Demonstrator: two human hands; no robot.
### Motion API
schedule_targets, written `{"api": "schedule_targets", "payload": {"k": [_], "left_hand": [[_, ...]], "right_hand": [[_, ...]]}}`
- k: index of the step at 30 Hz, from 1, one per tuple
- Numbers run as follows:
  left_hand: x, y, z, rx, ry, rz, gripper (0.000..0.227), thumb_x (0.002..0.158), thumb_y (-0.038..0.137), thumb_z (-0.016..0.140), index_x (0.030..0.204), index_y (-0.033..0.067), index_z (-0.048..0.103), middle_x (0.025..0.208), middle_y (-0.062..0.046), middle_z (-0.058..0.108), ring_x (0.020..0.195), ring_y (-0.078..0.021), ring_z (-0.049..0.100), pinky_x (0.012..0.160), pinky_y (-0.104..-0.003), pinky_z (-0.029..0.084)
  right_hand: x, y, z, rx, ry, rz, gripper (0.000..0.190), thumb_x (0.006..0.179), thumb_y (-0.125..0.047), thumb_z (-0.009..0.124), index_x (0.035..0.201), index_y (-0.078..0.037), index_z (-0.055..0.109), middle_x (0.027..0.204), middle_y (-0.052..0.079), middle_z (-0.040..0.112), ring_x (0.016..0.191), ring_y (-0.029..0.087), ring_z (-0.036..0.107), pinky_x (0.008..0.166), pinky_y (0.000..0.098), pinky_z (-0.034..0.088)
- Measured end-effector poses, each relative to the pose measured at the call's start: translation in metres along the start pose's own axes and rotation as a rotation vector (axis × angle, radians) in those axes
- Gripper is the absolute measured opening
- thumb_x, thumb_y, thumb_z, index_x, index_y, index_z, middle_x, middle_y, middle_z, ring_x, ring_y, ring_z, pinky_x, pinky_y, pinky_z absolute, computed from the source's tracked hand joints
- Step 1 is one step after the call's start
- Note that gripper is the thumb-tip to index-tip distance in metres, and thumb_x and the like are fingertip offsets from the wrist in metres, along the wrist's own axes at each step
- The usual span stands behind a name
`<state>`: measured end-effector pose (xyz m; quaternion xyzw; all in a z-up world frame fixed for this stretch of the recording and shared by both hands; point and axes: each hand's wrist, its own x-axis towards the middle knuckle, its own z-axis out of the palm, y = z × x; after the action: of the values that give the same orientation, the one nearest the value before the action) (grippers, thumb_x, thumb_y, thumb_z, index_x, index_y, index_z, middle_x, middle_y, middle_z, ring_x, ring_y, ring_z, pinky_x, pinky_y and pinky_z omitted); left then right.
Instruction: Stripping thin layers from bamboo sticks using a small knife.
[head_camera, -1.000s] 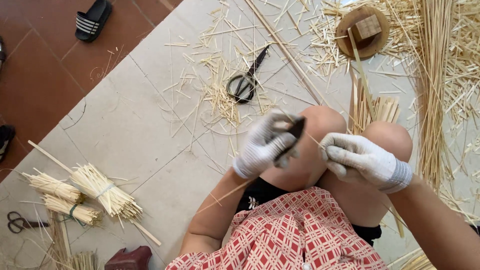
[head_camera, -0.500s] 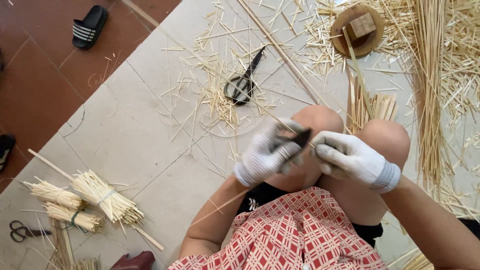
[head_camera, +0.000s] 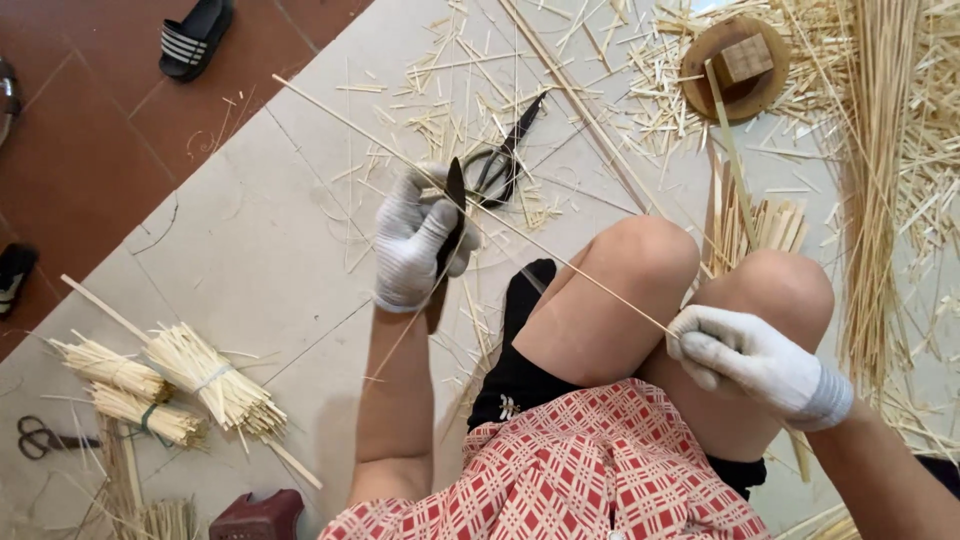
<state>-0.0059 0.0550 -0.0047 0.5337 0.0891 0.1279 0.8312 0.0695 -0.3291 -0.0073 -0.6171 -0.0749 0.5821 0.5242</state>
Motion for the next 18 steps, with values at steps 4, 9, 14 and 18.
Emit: {"api": "schedule_targets", "payload": {"k": [4, 9, 14, 18], "left_hand": [[-0.002, 0.007, 0.015, 0.025, 0.019, -0.109, 0.024, 0.107, 0.016, 0.064, 0.127, 0.0041, 0.056, 0.072, -0.011, 0.067, 0.047, -0.0091, 0.052, 0.042, -0.022, 0.039], [-0.004, -0.013, 0.037, 0.043, -0.087, -0.298, 0.025, 0.103, 0.013, 0.063, 0.126, 0.0053, 0.057, 0.073, -0.009, 0.069, 0.047, -0.0097, 0.054, 0.042, -0.025, 0.041], [0.026, -0.009, -0.050, 0.031, 0.173, -0.166, 0.015, 0.107, 0.016, 0.061, 0.115, 0.0030, 0.061, 0.068, -0.010, 0.065, 0.041, -0.0117, 0.048, 0.035, -0.027, 0.036], [0.055, -0.026, -0.108, 0.121, 0.229, -0.134, 0.018, 0.105, 0.016, 0.061, 0.119, 0.0068, 0.057, 0.070, -0.011, 0.067, 0.039, -0.0132, 0.050, 0.036, -0.028, 0.035]], "right_hand": [[-0.002, -0.023, 0.012, 0.056, -0.018, 0.055, 0.025, 0.102, -0.027, 0.053, 0.104, -0.004, 0.062, 0.066, 0.001, 0.051, 0.057, 0.008, 0.040, 0.050, 0.0248, 0.033], [0.016, -0.040, 0.025, 0.107, 0.001, 0.137, 0.024, 0.098, -0.025, 0.054, 0.102, -0.003, 0.063, 0.068, 0.001, 0.053, 0.049, 0.008, 0.034, 0.043, 0.0252, 0.028], [0.019, -0.016, 0.013, 0.065, 0.019, 0.090, 0.024, 0.100, -0.024, 0.055, 0.102, -0.002, 0.064, 0.065, 0.000, 0.050, 0.050, 0.007, 0.036, 0.044, 0.0246, 0.029], [0.018, -0.025, 0.031, -0.439, 0.284, -0.158, 0.017, 0.098, -0.020, 0.060, 0.102, -0.006, 0.070, 0.065, 0.002, 0.062, 0.061, 0.008, 0.056, 0.058, 0.0260, 0.051]]}}
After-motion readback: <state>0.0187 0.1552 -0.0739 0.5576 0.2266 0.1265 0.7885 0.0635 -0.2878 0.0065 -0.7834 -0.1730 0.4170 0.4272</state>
